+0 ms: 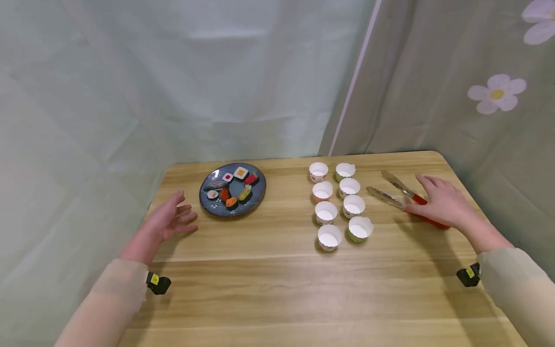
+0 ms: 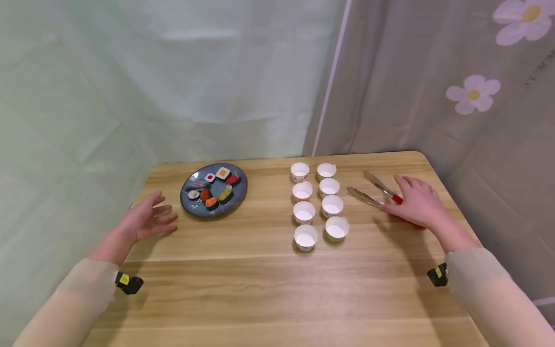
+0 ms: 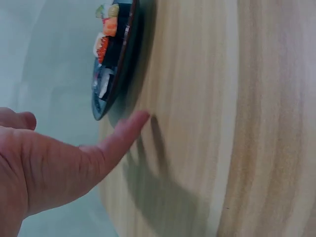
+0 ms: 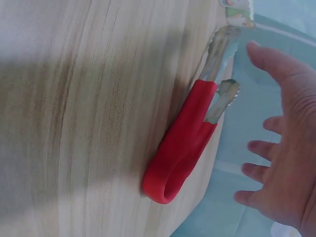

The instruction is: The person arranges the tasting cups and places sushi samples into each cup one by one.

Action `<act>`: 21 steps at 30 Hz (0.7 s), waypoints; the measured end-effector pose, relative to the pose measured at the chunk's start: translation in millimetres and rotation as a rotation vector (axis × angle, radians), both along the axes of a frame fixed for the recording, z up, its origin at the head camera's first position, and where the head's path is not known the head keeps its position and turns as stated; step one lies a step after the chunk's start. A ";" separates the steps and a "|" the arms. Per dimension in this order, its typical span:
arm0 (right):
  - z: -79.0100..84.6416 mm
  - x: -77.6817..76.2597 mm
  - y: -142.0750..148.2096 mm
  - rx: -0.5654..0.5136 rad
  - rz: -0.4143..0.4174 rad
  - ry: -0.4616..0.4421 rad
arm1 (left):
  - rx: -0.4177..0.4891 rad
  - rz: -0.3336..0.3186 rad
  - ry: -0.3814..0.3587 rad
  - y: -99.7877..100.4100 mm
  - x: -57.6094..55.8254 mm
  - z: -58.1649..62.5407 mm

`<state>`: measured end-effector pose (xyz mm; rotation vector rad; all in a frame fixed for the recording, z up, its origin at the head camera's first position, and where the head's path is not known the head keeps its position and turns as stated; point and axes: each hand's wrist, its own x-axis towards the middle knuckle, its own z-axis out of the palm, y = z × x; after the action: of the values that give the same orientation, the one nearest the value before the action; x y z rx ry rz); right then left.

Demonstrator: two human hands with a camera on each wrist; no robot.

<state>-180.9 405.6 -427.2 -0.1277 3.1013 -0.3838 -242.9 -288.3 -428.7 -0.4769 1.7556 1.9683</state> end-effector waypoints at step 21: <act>-11.3 -24.4 -1.8 -0.048 0.030 -0.215 | 0.258 -0.033 -0.256 12.5 -20.0 -13.0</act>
<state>-205.2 403.8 -438.5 -0.1240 2.8763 -0.4392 -262.8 -275.8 -441.7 -0.5765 1.3258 1.9754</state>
